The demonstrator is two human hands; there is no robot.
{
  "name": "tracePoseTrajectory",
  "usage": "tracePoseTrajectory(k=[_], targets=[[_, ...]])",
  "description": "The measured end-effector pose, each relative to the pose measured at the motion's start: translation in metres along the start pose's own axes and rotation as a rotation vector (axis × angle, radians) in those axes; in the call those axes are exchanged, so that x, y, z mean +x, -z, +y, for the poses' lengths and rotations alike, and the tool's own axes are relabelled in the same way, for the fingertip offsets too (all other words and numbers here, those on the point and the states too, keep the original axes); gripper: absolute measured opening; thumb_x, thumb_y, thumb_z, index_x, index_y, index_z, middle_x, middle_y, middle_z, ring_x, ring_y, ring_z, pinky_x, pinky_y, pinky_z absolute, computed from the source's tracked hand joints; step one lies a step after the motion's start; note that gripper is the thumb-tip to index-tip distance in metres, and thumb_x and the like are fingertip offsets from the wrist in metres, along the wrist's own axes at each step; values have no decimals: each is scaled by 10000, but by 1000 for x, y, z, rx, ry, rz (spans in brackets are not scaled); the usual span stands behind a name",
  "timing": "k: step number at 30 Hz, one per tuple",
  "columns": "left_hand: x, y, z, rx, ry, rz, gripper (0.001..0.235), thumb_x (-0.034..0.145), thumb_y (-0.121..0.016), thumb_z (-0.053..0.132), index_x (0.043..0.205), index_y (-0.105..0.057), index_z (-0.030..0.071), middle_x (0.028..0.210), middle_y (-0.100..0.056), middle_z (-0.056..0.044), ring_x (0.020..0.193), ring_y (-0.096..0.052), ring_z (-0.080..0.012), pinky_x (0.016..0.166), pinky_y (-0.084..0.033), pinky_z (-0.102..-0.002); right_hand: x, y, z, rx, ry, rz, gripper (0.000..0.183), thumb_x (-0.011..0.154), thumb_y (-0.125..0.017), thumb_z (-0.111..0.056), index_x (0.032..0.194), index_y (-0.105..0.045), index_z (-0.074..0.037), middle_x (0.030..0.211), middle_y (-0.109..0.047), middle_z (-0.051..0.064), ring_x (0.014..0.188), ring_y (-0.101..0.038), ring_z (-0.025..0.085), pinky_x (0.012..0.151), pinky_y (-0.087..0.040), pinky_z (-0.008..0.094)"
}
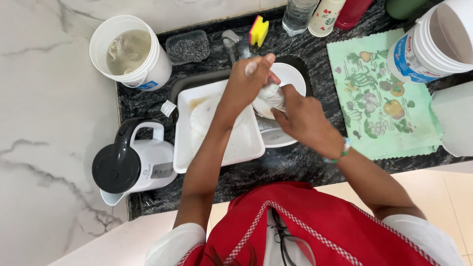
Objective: The person washes a white bucket, a white lid, and a white tray in a kitchen sink using a yellow sponge and running water. They scrub each item thoroughly and rinse them under the tap.
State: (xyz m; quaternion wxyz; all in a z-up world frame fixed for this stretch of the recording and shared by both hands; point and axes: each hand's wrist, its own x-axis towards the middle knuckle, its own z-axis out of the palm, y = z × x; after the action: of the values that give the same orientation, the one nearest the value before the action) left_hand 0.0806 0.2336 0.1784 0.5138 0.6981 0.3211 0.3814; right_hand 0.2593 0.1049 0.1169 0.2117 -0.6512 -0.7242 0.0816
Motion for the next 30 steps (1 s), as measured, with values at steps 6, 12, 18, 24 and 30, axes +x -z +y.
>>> tracePoseTrajectory(k=[6, 12, 18, 24, 30], targets=[[-15, 7, 49, -104, -33, -55, 652, 1156, -666, 554, 652, -740, 146, 630, -760, -62, 637, -651, -97, 660, -541, -288, -1, 17, -39, 1384, 10, -234, 1174, 940, -887, -368, 1824, -192, -32, 1495, -702, 211, 1414, -720, 362, 1228, -586, 570], [-11, 6, 45, -228, 176, -24, 530, 1038, -661, 551, 738, -676, 114, 856, -851, -79, 878, -862, -171, 742, -665, -306, 1, -24, -12, 1087, -166, -206, 516, 849, -990, -329, 1253, -738, -130, 987, -654, -63, 862, -596, 87, 788, -474, 272], [-9, 42, -9, -123, 115, 359, 552, 1082, -529, 617, 1008, -809, 147, 1098, -934, -118, 916, -913, -210, 825, -703, -328, -4, -52, 22, -42, 63, 161, 547, 1046, -947, -315, 1409, -627, -60, 1161, -632, 159, 976, -592, 413, 719, -438, 540], [-8, 45, -127, 13, 319, 312, 750, 1074, -427, 770, 1530, -662, 223, 1581, -745, -138, 1478, -694, -347, 1199, -564, -508, 4, -120, 66, 354, -200, -205, 516, 1034, -875, -191, 1461, -596, -108, 1293, -707, 171, 1203, -629, 397, 897, -508, 538], [23, 12, -197, -447, 365, 190, 734, 1136, -468, 700, 1725, -568, 272, 1932, -361, -152, 1818, -209, -367, 1428, -199, -570, 19, -136, 53, 609, -467, -347, 457, 1001, -869, -219, 1342, -565, -234, 1243, -690, 87, 1126, -667, 299, 873, -490, 437]])
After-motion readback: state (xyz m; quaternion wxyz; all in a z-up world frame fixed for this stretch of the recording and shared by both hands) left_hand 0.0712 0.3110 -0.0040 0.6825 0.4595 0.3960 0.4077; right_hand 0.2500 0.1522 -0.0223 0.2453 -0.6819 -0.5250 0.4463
